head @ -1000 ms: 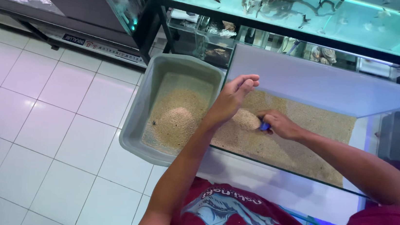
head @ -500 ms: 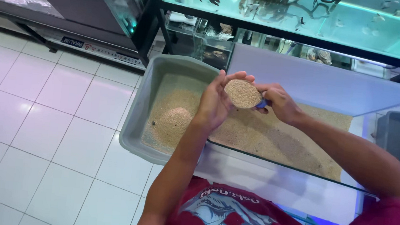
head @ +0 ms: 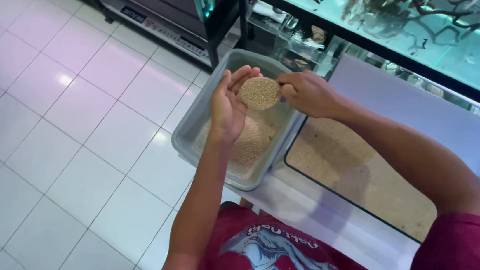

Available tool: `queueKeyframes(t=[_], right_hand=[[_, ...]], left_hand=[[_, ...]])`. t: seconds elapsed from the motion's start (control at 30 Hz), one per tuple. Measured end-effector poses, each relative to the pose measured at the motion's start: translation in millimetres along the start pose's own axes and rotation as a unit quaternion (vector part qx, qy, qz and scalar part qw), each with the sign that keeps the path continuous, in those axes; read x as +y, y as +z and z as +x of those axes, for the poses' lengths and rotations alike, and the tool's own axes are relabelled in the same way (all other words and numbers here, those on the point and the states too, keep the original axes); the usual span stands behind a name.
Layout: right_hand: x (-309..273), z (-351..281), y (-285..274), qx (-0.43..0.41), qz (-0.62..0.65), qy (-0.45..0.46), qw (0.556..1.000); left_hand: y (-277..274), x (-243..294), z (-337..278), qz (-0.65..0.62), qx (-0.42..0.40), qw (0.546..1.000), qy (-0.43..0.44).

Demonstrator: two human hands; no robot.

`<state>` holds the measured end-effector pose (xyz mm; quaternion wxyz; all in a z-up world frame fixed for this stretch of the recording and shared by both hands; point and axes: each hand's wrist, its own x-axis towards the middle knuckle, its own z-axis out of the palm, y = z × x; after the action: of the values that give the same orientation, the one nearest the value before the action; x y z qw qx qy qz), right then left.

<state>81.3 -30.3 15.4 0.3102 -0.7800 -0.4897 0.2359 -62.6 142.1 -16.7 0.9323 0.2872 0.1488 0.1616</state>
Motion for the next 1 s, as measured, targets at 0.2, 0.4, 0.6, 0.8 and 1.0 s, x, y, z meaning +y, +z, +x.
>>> queueKeyframes(t=[0.2, 0.4, 0.6, 0.8, 1.0], right_hand=[[-38, 30, 19, -0.127, -0.349, 0.054, 0.927], [-1, 57, 61, -0.159, -0.445, -0.008, 0.881], [0, 46, 63, -0.087, -0.451, -0.095, 0.883], [-28, 19, 39, -0.019, -0.376, -0.107, 0.92], [-38, -24, 4, 0.06, -0.171, -0.01, 0.983]], left_hand=[[-65, -14, 5, 0.241, 0.111, 0.964, 0.004], [-107, -42, 5, 0.212, 0.168, 0.958, -0.092], [-115, -48, 6, 0.19, 0.163, 0.96, -0.125], [-88, -41, 4, 0.195, 0.149, 0.966, -0.084], [-10, -23, -7, 0.184, 0.05, 0.981, -0.016]])
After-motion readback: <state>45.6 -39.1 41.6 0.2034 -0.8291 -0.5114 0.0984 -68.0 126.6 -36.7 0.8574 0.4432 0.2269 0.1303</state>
